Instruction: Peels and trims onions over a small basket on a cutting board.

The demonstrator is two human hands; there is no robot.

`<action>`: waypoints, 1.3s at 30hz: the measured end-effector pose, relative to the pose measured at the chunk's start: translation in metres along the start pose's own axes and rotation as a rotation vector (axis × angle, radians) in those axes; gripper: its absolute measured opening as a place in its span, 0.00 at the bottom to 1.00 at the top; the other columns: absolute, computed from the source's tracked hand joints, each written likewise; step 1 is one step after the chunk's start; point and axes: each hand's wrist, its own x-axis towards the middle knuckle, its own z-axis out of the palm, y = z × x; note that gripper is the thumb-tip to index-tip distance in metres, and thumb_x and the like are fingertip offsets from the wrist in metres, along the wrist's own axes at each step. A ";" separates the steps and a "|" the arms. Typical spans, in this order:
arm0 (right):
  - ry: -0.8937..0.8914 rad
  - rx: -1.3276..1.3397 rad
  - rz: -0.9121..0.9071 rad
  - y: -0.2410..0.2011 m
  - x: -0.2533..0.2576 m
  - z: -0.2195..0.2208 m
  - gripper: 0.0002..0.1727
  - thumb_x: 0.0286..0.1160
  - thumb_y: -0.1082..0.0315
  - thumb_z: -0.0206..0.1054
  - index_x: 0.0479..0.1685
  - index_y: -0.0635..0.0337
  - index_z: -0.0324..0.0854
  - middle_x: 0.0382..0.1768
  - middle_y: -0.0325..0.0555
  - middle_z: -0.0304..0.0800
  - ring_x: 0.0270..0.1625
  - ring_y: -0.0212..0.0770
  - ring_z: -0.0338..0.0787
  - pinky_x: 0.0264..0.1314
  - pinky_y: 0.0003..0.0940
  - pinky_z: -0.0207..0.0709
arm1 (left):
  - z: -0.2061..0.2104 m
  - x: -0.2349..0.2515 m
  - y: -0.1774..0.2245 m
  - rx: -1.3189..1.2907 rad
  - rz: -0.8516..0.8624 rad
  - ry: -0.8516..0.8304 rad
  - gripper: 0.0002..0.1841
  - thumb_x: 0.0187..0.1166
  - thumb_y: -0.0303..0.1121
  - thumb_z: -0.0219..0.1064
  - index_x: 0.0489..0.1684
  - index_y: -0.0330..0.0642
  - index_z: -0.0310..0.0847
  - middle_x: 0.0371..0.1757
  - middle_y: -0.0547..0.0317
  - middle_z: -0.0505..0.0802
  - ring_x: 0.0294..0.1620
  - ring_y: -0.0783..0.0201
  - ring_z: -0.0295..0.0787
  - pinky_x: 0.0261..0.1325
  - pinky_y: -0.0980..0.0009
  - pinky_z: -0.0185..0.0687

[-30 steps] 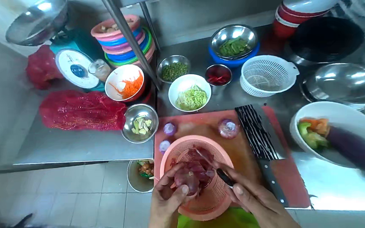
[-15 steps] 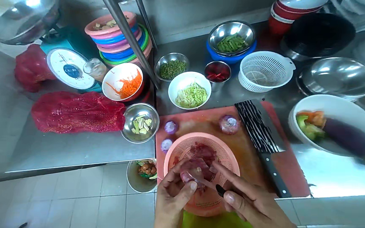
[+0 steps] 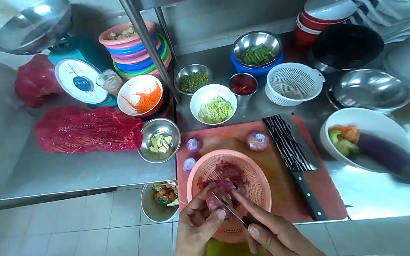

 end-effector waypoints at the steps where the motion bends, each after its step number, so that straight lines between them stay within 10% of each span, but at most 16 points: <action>1: -0.005 -0.006 -0.002 -0.001 0.000 0.000 0.31 0.95 0.62 0.49 0.94 0.62 0.53 0.35 0.46 0.87 0.26 0.34 0.81 0.27 0.31 0.78 | 0.000 0.000 0.001 -0.004 -0.007 -0.002 0.29 0.68 0.28 0.79 0.68 0.25 0.79 0.58 0.49 0.94 0.52 0.61 0.95 0.56 0.62 0.93; 39: 0.050 0.042 0.095 -0.004 0.007 0.011 0.29 0.94 0.65 0.49 0.92 0.62 0.57 0.32 0.45 0.82 0.23 0.33 0.75 0.27 0.31 0.74 | 0.010 -0.010 -0.009 0.198 0.203 0.014 0.32 0.72 0.22 0.75 0.75 0.19 0.68 0.67 0.56 0.90 0.61 0.68 0.91 0.67 0.67 0.88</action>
